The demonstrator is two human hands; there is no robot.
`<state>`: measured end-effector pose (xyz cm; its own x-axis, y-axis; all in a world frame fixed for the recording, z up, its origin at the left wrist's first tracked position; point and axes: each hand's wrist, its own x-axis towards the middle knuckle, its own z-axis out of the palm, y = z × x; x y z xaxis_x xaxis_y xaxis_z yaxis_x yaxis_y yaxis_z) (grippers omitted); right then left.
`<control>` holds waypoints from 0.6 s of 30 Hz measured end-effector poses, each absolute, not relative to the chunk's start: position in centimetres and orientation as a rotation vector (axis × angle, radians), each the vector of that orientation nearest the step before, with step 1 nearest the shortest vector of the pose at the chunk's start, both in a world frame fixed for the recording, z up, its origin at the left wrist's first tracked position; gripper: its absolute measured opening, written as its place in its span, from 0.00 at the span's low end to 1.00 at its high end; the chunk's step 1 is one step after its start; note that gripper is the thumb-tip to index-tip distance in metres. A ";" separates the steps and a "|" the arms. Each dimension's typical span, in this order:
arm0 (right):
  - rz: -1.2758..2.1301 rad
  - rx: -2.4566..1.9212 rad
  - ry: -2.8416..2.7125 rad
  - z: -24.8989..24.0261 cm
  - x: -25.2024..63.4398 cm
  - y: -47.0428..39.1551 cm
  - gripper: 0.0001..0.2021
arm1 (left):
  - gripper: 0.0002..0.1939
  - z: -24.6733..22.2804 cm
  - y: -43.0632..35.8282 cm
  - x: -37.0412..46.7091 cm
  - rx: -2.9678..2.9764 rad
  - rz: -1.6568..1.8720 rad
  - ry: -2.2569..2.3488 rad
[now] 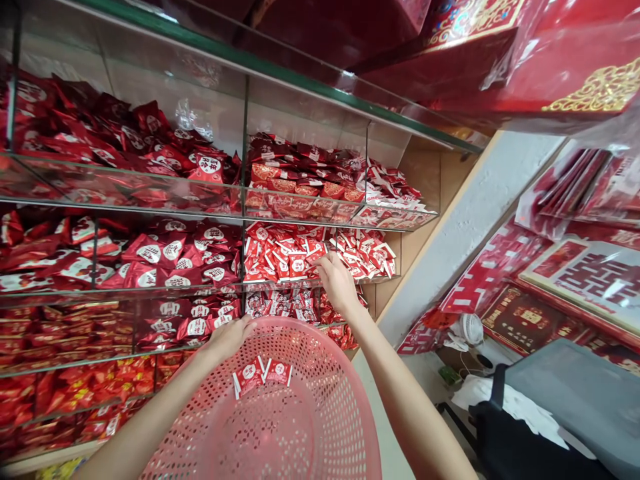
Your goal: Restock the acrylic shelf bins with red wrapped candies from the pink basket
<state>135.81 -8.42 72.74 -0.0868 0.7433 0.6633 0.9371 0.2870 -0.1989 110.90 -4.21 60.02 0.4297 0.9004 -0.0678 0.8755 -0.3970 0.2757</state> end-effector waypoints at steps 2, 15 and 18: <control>-0.346 -1.435 -1.852 73.3 135.9 -8.8 0.10 | 0.23 60.0 -4.2 110.9 2.399 0.131 1.548; 0.274 -1.325 -2.087 69.5 130.7 -12.4 0.08 | 0.23 59.2 -3.9 111.1 2.426 0.173 1.563; 0.477 -1.473 -2.350 63.9 129.9 -10.9 0.07 | 0.23 59.5 -4.1 111.1 2.430 0.162 1.562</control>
